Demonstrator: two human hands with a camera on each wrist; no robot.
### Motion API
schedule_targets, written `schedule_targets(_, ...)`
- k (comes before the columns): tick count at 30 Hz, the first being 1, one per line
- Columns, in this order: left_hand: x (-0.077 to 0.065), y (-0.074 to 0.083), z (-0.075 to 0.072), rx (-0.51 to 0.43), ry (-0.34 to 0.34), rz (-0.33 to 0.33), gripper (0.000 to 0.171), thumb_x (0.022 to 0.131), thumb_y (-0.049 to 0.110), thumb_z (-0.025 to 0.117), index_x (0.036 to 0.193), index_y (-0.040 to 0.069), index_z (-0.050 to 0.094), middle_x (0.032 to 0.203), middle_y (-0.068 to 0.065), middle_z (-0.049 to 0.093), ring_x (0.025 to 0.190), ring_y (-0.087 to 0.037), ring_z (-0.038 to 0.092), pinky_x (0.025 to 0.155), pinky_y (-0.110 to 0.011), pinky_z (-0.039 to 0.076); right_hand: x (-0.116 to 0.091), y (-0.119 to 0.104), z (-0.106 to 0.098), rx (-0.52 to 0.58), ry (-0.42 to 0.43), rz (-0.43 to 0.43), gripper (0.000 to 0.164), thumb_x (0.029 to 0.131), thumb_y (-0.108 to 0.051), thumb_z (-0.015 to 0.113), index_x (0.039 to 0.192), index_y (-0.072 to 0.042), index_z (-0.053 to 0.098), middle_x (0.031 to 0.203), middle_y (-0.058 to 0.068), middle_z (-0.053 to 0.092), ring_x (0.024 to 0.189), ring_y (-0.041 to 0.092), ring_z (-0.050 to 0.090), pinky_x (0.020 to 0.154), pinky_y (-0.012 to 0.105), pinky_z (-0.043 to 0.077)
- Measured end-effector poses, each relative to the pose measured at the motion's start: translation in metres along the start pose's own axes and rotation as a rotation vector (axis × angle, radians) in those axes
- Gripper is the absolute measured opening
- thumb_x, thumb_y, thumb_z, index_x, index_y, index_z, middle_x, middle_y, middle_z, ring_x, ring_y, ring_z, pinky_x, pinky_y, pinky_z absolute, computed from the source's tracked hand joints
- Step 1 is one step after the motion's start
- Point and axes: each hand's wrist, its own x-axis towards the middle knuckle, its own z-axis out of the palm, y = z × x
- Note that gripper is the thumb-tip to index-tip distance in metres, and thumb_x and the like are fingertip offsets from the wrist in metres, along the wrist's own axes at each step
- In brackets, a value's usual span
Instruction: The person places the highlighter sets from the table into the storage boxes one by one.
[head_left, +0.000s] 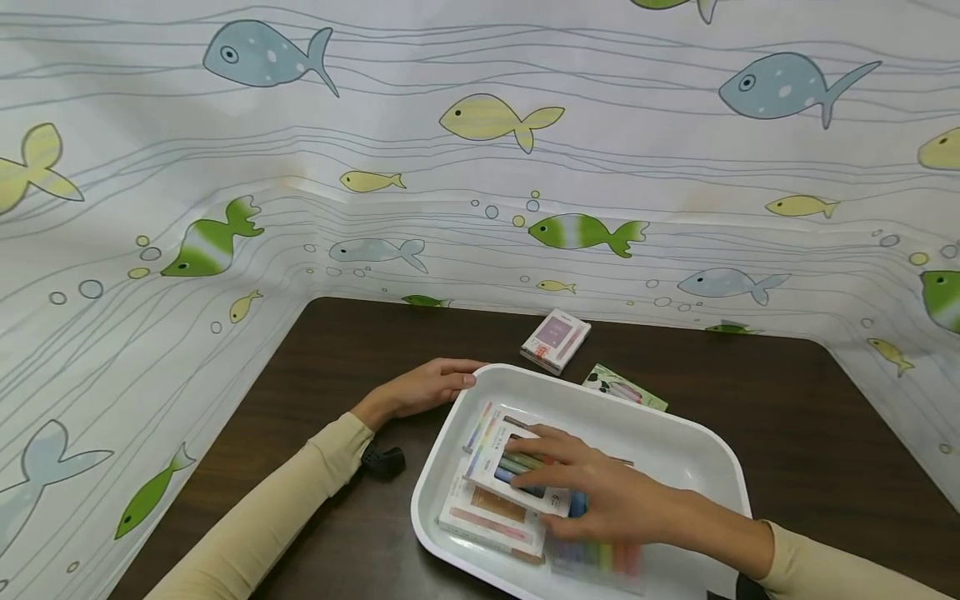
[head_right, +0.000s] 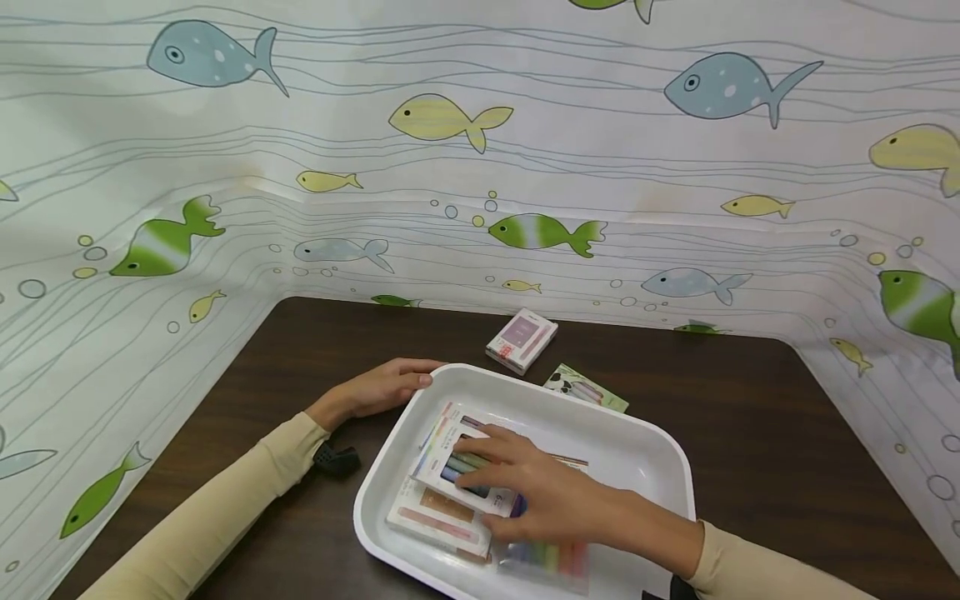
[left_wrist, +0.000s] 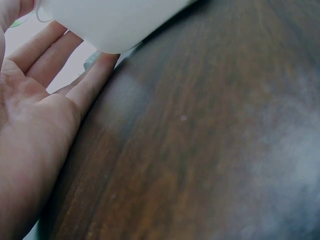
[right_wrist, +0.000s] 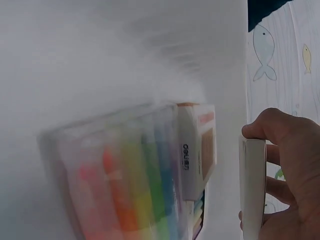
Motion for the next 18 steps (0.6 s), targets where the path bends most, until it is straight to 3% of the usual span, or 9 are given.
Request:
schedule_targets(5, 0.0, -0.001, -0.001, -0.002, -0.001, 0.004, 0.049, 0.109, 0.015, 0.05, 0.154, -0.003, 0.04, 0.148, -0.019, 0.049, 0.128, -0.03, 0.053, 0.103, -0.041, 0.046, 0.005, -0.003, 0.006, 0.049, -0.01, -0.035, 0.049, 0.092, -0.018, 0.079, 0.138, -0.024, 0.063, 0.156, 0.002, 0.043, 0.149, 0.035, 0.025, 0.114, 0.048, 0.033)
schedule_targets(11, 0.001, -0.004, -0.002, -0.002, -0.008, 0.004, 0.048, 0.109, 0.014, 0.049, 0.154, -0.001, 0.041, 0.149, -0.019, 0.049, 0.128, -0.03, 0.053, 0.102, -0.041, 0.047, 0.009, -0.005, 0.009, 0.037, -0.011, -0.079, 0.046, 0.092, -0.019, 0.079, 0.135, -0.024, 0.064, 0.155, 0.004, 0.043, 0.15, 0.037, 0.022, 0.116, 0.051, 0.026)
schedule_targets(18, 0.0, -0.003, -0.003, 0.003, -0.014, 0.009, 0.048, 0.11, 0.015, 0.048, 0.154, -0.001, 0.041, 0.149, -0.019, 0.048, 0.128, -0.031, 0.053, 0.103, -0.041, 0.047, 0.008, -0.006, 0.013, 0.015, -0.028, -0.076, 0.039, 0.097, -0.027, 0.074, 0.134, -0.026, 0.064, 0.155, 0.002, 0.043, 0.149, 0.038, 0.023, 0.114, 0.053, 0.03)
